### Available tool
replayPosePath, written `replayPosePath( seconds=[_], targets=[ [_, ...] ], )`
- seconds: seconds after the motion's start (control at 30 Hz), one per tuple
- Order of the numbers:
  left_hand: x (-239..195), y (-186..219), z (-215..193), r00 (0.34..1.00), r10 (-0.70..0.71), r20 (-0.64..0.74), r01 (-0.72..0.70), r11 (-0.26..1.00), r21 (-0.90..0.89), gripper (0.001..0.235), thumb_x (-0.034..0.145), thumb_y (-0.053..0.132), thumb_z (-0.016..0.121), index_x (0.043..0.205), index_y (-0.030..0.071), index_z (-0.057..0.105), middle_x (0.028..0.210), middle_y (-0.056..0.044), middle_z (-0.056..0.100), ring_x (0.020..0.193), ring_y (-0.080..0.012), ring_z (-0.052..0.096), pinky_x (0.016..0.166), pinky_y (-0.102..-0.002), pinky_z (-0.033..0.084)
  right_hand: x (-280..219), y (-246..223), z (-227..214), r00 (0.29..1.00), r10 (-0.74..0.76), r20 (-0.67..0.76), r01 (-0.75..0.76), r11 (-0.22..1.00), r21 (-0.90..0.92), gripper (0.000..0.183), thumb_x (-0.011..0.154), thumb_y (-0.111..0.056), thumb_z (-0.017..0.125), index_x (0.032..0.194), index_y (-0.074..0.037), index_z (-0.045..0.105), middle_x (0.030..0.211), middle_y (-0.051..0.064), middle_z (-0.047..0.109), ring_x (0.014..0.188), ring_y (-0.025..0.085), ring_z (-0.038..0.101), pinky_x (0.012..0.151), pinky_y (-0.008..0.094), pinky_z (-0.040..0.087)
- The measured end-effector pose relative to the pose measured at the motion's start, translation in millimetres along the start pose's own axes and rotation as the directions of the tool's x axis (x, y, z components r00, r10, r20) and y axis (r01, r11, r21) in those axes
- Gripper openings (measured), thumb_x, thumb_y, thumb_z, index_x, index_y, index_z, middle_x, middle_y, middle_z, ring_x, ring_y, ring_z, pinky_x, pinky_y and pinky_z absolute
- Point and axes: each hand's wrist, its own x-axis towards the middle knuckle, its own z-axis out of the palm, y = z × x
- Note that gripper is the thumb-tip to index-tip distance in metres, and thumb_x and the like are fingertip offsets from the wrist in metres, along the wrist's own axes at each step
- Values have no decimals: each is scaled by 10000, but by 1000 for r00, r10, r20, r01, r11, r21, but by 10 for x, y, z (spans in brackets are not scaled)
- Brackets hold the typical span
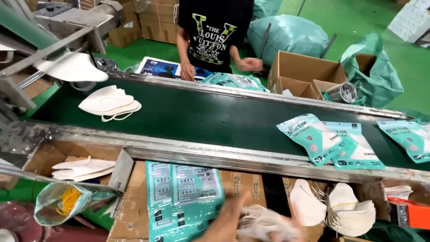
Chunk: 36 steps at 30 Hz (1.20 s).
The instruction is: Packaging face masks into individual plastic bags at a conveyor belt.
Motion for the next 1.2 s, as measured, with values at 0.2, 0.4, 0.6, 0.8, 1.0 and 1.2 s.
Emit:
replayPosePath(
  seconds=[0.2,0.4,0.6,0.8,1.0,1.2],
  targets=[
    [-288,-700,947,989,-136,63,147,961,-235,682,1010,376,679,1618,165,452,1494,-193,676,1390,-316,672,1241,-444,490,142,382,8,997,-72,-41,70,996,-49,898,805,-404,759,1522,-86,319,1176,244,666,982,315,747,873,439,602],
    [-44,-259,513,981,-77,180,128,947,-293,1294,720,249,931,1617,42,23,1645,-326,223,1536,-442,243,1237,-583,203,415,-578,53,987,-141,-76,135,988,-77,1011,805,-497,745,1578,-89,237,1257,258,652,1041,337,758,913,472,618],
    [-226,-754,1123,977,-196,80,211,900,-381,1178,807,334,902,1646,92,112,1611,-305,282,1513,-433,315,1243,-566,224,407,-541,173,994,-96,60,99,994,-49,1191,682,-321,905,1577,-109,148,1169,258,740,1060,350,748,985,514,547],
    [-242,-550,953,991,-128,35,131,907,-400,1125,756,278,827,1659,94,182,1549,-222,517,1495,-398,415,1244,-525,275,408,-1128,364,977,-208,54,210,977,-33,1066,705,-203,876,1503,-112,175,1258,235,692,1162,370,673,1056,541,467],
    [-413,-37,698,858,-501,114,505,782,-366,756,870,321,682,1557,148,419,1298,-165,672,1201,-326,682,1022,-398,565,-363,-959,423,986,-154,-60,112,888,-446,322,1032,-194,561,1297,-19,610,1206,192,653,1164,335,580,1027,453,437],
    [-819,-442,116,891,265,-369,-69,881,468,384,870,80,702,1227,20,573,1246,-162,670,1206,-333,609,1037,-422,517,597,-2237,1274,957,-91,-275,70,994,-84,363,1014,-89,500,1351,44,532,1168,84,665,996,111,615,842,261,496]
  ],
)
